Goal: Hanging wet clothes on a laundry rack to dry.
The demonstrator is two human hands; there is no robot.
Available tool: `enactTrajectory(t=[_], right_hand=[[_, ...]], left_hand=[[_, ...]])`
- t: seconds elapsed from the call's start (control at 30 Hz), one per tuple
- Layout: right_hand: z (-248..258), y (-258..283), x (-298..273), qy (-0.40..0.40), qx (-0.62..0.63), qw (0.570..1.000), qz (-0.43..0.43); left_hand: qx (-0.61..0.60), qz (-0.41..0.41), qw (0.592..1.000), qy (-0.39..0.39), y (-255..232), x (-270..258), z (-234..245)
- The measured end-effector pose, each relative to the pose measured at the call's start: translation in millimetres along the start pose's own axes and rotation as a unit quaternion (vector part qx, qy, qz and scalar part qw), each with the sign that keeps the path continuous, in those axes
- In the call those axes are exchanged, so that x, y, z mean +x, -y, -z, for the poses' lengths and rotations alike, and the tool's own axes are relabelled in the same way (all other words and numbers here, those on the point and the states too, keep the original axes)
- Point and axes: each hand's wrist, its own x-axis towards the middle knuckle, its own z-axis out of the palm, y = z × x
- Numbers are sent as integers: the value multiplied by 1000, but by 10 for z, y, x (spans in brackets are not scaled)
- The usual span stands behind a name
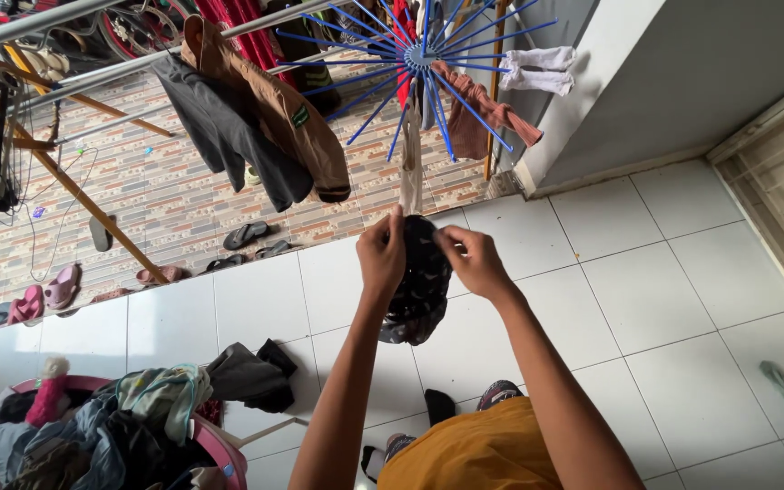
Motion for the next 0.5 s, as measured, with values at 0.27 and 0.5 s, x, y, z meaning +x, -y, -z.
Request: enactTrajectory(t=[0.27,0.5], right_hand=[[71,-62,52,-59,307,943,-112],[144,155,52,-81,278,953,-89]], left_hand=[[155,37,986,-56,84,-121,131],[79,31,996,31,-117,-250,23]])
